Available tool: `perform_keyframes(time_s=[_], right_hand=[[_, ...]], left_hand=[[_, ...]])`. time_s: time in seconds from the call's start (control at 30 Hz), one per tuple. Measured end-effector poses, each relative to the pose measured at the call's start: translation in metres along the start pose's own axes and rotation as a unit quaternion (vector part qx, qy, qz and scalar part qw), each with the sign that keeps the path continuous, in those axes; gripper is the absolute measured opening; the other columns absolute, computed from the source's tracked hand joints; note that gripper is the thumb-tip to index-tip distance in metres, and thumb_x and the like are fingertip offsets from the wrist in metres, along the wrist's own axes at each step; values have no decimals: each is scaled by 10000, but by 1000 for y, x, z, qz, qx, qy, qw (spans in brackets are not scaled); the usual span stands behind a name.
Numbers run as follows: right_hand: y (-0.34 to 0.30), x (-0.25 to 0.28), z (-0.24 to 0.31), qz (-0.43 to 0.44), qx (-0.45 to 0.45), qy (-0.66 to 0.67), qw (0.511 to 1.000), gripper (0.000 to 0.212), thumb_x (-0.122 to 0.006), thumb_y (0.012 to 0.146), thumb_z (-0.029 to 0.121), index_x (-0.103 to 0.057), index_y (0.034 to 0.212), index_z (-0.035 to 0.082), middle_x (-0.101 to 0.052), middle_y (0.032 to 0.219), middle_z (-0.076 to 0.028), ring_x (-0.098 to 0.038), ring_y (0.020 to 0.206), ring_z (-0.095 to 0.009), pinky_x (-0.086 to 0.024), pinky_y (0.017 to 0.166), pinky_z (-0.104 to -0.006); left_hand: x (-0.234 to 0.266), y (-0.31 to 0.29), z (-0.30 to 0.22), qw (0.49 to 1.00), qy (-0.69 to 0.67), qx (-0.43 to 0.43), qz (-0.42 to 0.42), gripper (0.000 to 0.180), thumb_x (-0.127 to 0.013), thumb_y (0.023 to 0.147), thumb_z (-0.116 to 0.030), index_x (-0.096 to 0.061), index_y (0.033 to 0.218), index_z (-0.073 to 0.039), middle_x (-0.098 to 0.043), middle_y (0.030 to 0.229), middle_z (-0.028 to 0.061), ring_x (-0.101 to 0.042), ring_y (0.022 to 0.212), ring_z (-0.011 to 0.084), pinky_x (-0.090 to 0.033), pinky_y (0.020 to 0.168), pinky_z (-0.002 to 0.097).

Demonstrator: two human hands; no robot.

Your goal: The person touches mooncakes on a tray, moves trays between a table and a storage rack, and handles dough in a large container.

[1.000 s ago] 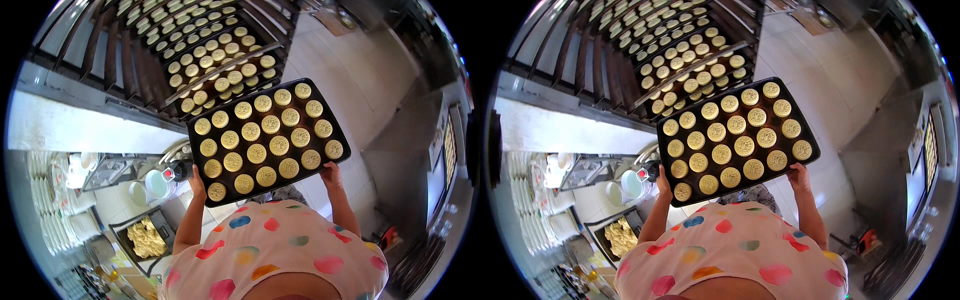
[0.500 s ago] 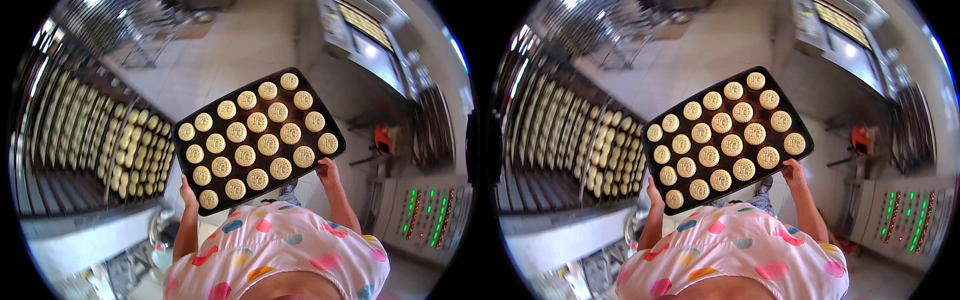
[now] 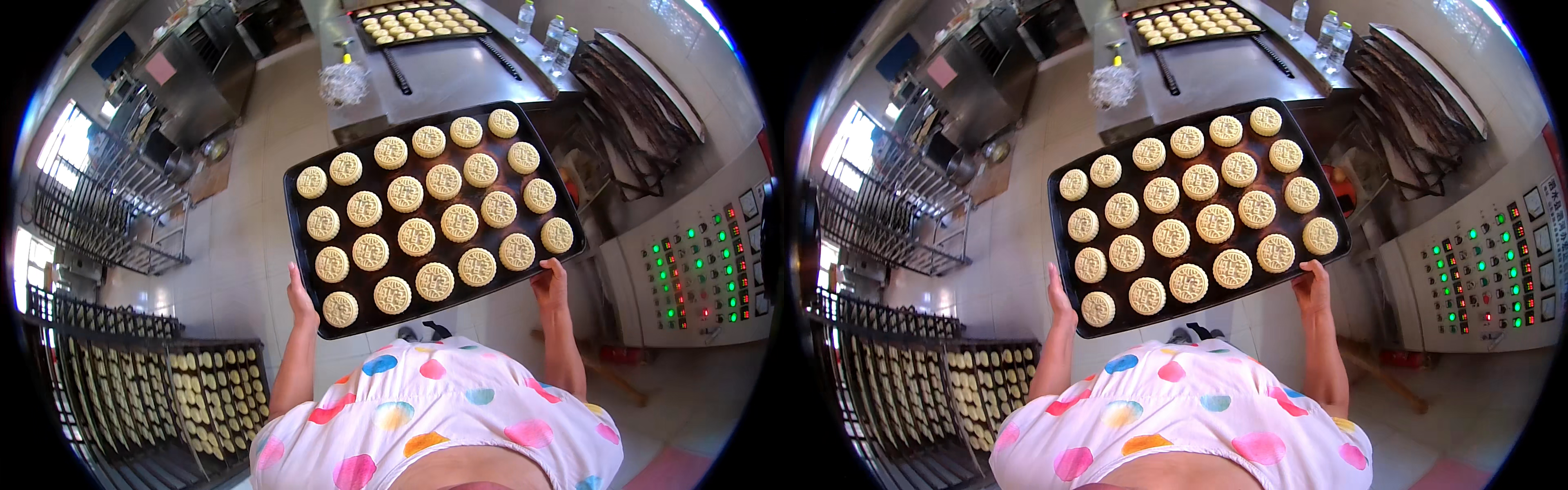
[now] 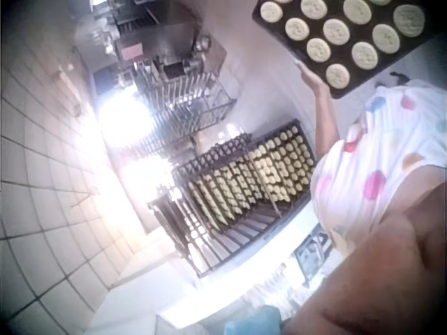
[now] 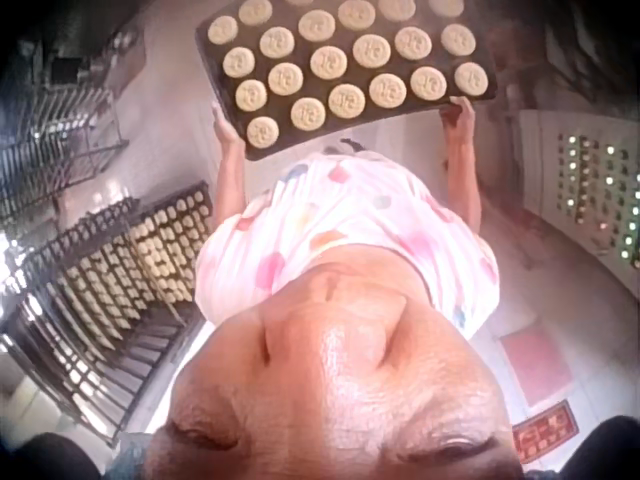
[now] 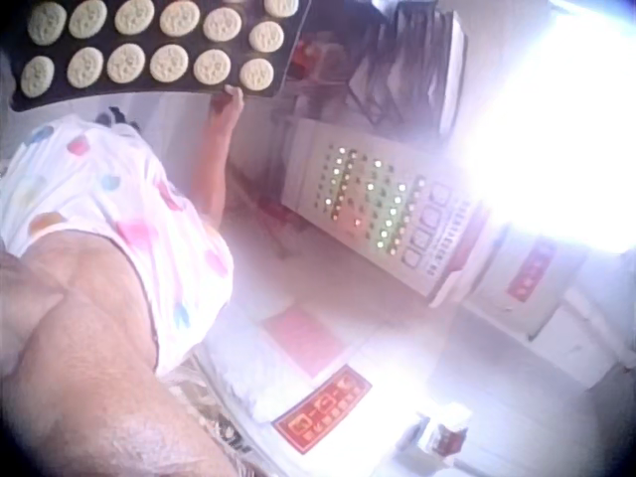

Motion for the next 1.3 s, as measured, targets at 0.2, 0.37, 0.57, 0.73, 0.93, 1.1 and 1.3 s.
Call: perform_keyframes(time_s=[0.2,0.37,0.57,0.73,0.93,1.1,1.3], right_hand=[[114,-22,79,-25,56,31,998,161,-573,689,69,-572,849,54,-633,779,-29,-601,654,-151,-474,585,-247],[212,-56,115,1,31,10,999,155,-576,708,93,-567,857,53,-630,737,-32,-594,618,-149,-472,572,-250],[333,-83,178,16,56,3,998,279,-568,713,89,-539,986,39,-643,859,-67,-621,704,-186,-495,602,-295],[460,-103,199,18,23,-2,1000,268,-576,717,114,-552,972,36,-658,859,-71,-633,686,-195,-506,584,-299],[569,-150,217,58,-31,36,997,197,-601,701,90,-572,886,31,-650,822,-65,-623,708,-185,-499,665,-298],[624,-170,214,44,-99,8,994,200,-616,707,88,-575,899,45,-640,811,-53,-609,767,-187,-478,706,-287],[667,-179,192,28,-162,16,986,320,-558,714,40,-523,1032,39,-612,1012,-81,-583,926,-221,-455,818,-366]], left_hand=[[-145,90,-15,994,-34,35,100,663,-402,906,-542,-482,1228,33,-528,1229,105,-537,1079,192,-424,937,315],[-214,191,-14,995,9,55,80,731,-408,876,-598,-464,1254,26,-516,1251,106,-518,1110,185,-393,974,315],[-331,270,-22,984,0,132,120,756,-417,870,-603,-426,1295,21,-465,1314,97,-450,1190,178,-322,1033,318],[-392,332,-10,991,-39,106,71,778,-426,867,-602,-363,1343,10,-412,1362,89,-411,1226,182,-304,1046,320],[-453,385,-6,997,37,65,9,793,-441,853,-614,-372,1338,9,-415,1355,99,-416,1217,191,-316,1033,325],[-468,424,5,983,148,67,-82,898,-498,790,-665,-377,1322,48,-411,1352,134,-411,1222,219,-309,1034,341],[-469,471,14,967,206,113,-100,955,-496,770,-691,-345,1335,64,-364,1386,175,-352,1271,249,-228,1072,357]])
Point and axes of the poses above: each hand's wrist, its own y-axis towards the middle knuckle, its own x-axis out of the back of the hand, z = x × y, the point moved 2 cm from there along y, towards the middle knuckle
